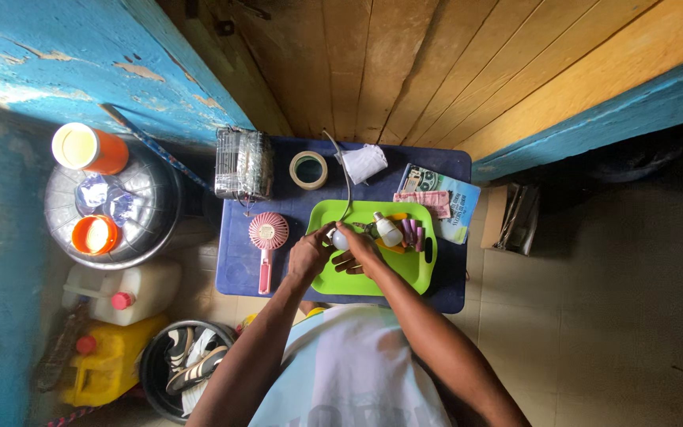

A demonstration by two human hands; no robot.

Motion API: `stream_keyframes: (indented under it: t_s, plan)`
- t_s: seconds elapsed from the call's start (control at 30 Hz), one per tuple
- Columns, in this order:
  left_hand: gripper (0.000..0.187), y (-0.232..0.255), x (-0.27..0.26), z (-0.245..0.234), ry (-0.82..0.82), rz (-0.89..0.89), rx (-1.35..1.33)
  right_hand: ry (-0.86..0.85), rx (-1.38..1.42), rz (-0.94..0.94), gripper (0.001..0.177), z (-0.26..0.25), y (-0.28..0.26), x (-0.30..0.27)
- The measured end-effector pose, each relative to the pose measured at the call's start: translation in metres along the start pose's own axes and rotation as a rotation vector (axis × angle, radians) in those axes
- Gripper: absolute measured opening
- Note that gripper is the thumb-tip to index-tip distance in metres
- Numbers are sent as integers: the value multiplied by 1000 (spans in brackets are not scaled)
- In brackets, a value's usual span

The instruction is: The person assembles a small pink handheld fan by inserting batteries into the handle and attaching the fan head. They then connect a white cylindrical component to the fan assembly and place the completed unit on a green tray.

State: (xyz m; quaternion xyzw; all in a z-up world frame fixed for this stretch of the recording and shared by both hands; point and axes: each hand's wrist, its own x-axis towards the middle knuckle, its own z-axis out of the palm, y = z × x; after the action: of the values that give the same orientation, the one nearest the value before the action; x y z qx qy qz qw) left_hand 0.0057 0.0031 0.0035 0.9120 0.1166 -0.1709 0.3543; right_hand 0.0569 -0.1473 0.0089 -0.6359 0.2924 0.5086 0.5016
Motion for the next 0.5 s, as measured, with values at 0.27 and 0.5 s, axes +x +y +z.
stream_keyframes:
  t_s: [0.27, 0.5]
  plan:
    - [54, -4, 2, 3, -7, -2, -4, -70, 107, 41, 75, -2, 14, 23]
    - [62, -9, 2, 5, -39, 21, 0, -270, 251, 60, 76, -7, 24, 39]
